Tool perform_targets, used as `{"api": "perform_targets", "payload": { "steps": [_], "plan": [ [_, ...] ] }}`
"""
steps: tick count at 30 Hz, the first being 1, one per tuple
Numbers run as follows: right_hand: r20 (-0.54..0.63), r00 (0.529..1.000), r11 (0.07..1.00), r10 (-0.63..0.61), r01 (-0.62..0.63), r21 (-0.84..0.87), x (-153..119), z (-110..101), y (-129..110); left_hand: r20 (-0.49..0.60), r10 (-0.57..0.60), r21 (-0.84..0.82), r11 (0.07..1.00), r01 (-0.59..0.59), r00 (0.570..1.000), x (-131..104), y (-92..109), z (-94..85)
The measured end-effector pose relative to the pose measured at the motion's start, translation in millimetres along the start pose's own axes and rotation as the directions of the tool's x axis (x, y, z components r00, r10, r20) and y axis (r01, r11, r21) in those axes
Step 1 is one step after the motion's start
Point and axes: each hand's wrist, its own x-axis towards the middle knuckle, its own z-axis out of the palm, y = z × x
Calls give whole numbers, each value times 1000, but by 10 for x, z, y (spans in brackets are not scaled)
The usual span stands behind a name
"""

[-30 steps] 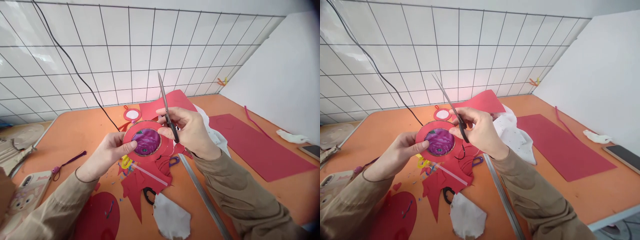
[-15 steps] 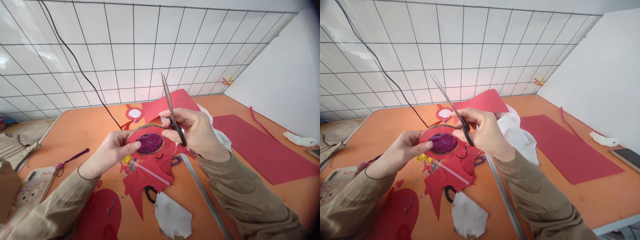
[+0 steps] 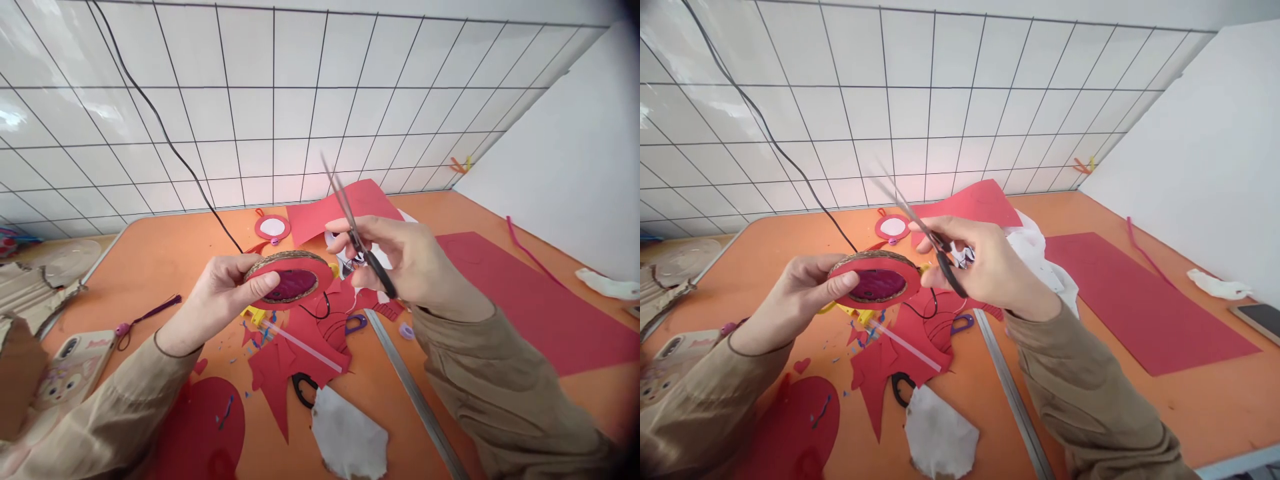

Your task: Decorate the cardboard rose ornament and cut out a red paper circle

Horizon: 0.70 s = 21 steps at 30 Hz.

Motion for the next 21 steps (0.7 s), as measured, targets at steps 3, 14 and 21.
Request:
{"api": "perform_targets", "payload": {
  "steps": [3, 14, 21],
  "plan": [
    [144, 984, 982, -106, 127, -143, -41, -167, 68, -4, 56, 151, 987, -54, 998, 0, 34, -48],
    [277, 929, 852, -247, 344, -394, -20, -113, -25, 109, 92, 258, 959, -117, 990, 1, 52, -60],
    [274, 932, 796, -240, 350, -494, -59, -88, -17, 117, 66, 281, 955, -97, 991, -8, 87, -58]
  ]
}}
